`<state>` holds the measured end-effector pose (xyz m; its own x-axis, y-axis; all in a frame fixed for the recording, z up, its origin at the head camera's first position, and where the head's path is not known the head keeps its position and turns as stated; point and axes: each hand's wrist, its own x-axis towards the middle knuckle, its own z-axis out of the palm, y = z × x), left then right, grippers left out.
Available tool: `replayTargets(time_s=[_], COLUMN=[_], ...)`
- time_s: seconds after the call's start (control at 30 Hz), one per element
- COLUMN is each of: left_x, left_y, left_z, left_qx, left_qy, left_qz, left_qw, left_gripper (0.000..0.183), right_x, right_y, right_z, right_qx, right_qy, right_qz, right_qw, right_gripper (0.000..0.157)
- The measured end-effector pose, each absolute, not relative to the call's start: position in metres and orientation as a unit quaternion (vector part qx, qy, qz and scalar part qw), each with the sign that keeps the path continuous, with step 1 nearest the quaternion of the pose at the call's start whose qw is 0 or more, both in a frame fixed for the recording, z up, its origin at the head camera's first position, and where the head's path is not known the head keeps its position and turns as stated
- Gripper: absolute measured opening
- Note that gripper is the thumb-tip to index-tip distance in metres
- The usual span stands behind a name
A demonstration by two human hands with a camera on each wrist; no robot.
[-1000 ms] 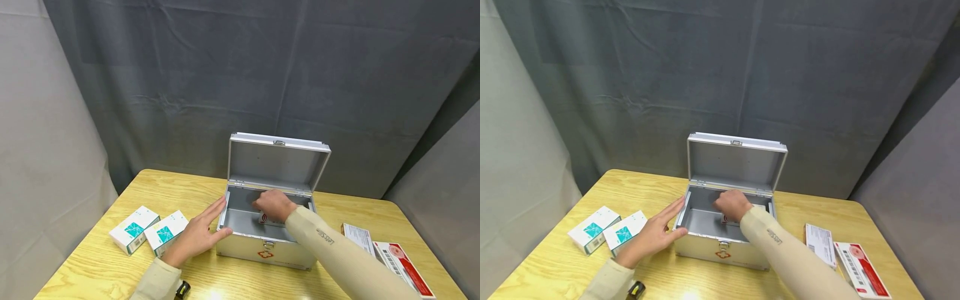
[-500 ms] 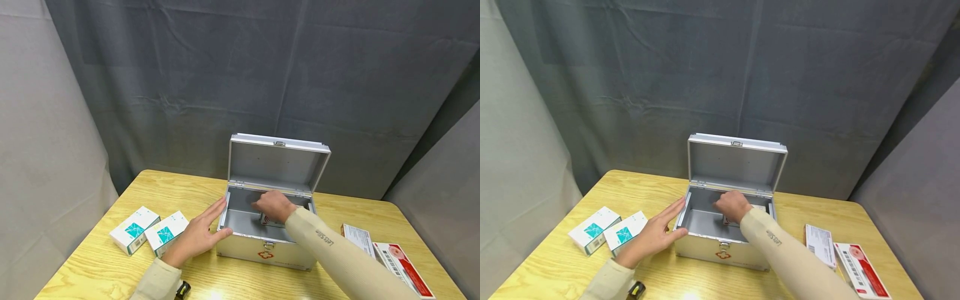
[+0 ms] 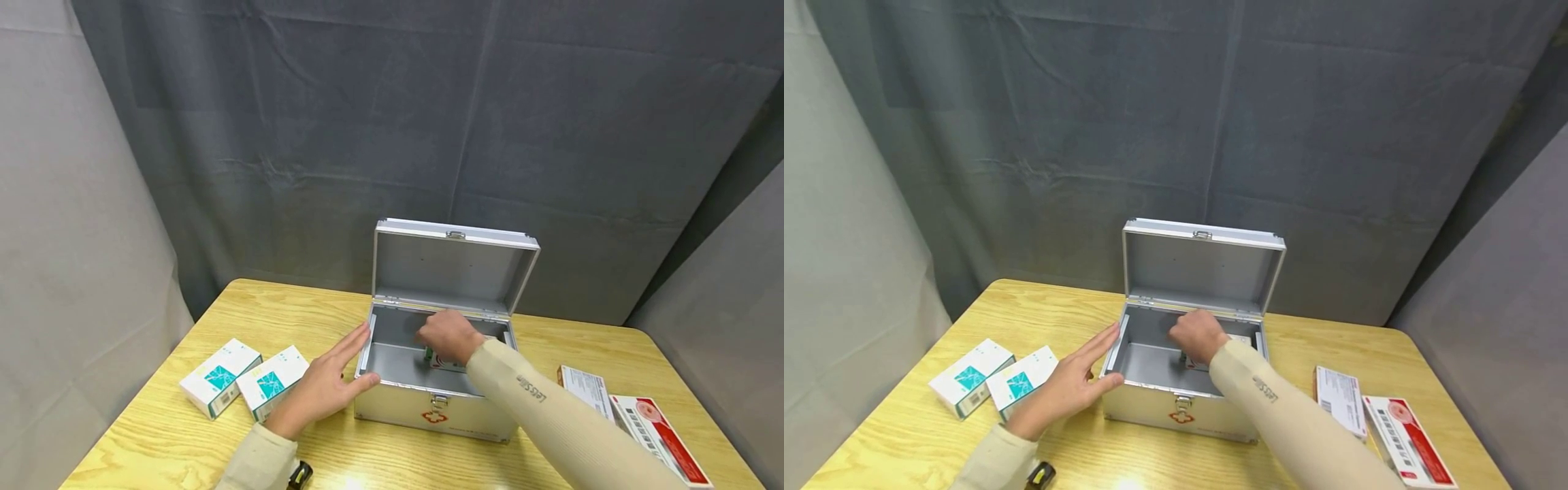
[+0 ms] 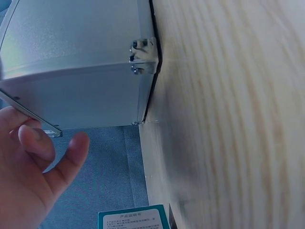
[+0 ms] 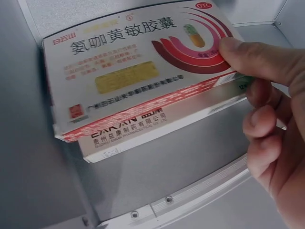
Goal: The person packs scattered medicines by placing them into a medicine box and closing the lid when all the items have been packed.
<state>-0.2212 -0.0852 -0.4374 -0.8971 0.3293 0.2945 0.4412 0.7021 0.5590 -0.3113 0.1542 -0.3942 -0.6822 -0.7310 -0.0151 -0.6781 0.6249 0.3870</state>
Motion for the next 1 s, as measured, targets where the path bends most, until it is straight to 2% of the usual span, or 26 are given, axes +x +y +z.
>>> replayTargets(time_s=[0.27, 0.47, 0.57, 0.67, 1.0], left_x=[-0.219, -0.219, -0.219, -0.221, -0.225], left_y=[-0.085, -0.087, -0.087, -0.087, -0.091], left_z=[-0.437, -0.436, -0.435, -0.437, -0.438], left_qx=[-0.207, -0.204, -0.204, -0.208, -0.220], left_qy=[-0.919, -0.920, -0.920, -0.920, -0.926], left_qz=[-0.325, -0.324, -0.323, -0.318, -0.289], left_qw=[0.086, 0.086, 0.086, 0.095, 0.101], left_gripper=[0.074, 0.076, 0.076, 0.076, 0.078], right_x=[-0.307, -0.303, -0.303, -0.305, -0.313], right_y=[0.154, 0.151, 0.150, 0.152, 0.157], right_z=[-0.391, -0.380, -0.375, -0.371, -0.372], right_qx=[0.371, 0.358, 0.344, 0.332, 0.331], right_qy=[-0.909, -0.921, -0.931, -0.938, -0.941], right_qz=[-0.181, -0.150, -0.122, -0.100, -0.064], right_qw=[0.060, 0.022, -0.004, -0.016, -0.029], right_gripper=[0.031, 0.023, 0.033, 0.037, 0.024])
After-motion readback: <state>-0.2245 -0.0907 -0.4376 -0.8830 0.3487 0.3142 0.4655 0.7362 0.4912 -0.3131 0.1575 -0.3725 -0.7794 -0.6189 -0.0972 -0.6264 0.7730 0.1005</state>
